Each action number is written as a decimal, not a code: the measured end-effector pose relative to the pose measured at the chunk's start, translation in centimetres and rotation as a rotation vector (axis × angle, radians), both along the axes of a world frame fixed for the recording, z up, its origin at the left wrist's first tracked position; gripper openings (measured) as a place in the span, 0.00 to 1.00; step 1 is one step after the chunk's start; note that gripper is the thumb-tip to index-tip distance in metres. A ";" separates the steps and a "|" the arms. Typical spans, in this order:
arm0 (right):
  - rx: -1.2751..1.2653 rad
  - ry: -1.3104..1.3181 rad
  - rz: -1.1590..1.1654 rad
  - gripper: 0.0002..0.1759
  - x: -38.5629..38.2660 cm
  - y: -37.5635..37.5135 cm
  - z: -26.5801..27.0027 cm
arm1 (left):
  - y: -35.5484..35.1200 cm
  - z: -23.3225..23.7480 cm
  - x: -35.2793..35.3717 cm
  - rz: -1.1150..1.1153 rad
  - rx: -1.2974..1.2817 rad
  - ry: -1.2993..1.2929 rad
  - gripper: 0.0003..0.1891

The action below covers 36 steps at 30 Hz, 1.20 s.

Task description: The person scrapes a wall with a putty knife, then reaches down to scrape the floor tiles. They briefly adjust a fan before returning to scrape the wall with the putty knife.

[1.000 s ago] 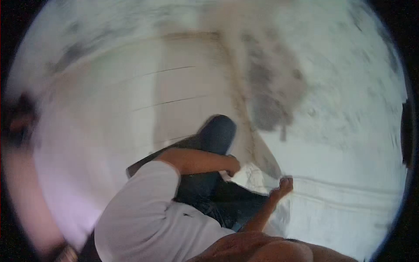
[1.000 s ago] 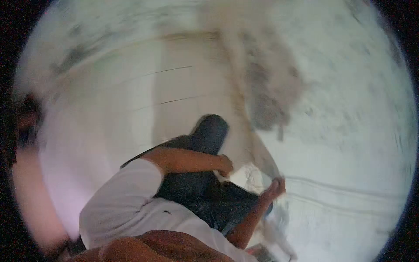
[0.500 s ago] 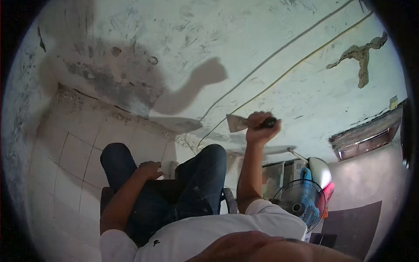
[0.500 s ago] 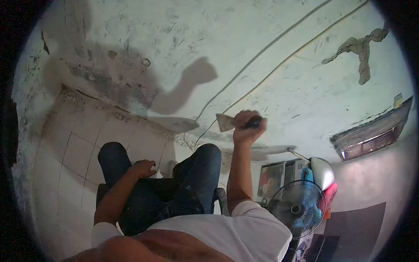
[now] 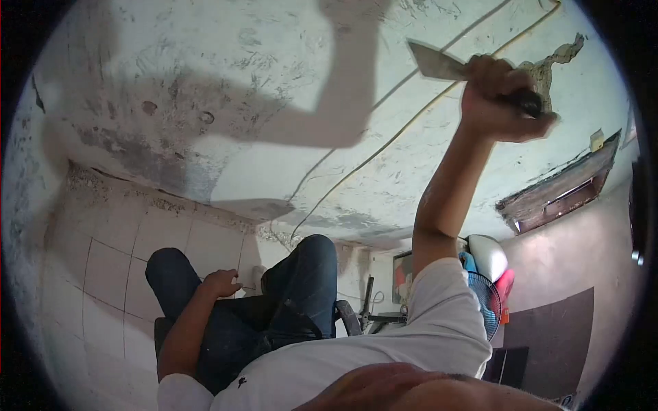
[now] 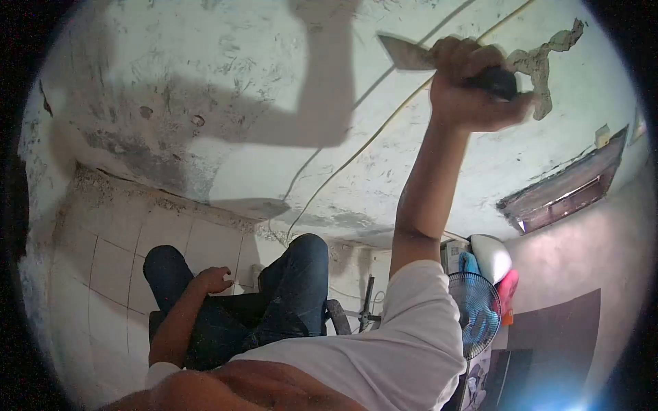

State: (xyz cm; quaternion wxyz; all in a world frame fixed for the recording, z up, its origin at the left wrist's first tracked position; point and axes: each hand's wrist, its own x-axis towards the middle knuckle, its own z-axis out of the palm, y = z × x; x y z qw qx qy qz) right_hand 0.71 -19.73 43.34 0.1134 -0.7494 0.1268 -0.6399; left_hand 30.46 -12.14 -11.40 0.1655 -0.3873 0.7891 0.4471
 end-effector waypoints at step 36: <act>0.100 0.341 0.439 0.35 5.5 -7.5 5.2 | 0.1 -2.2 -0.2 -0.042 -0.105 0.019 0.30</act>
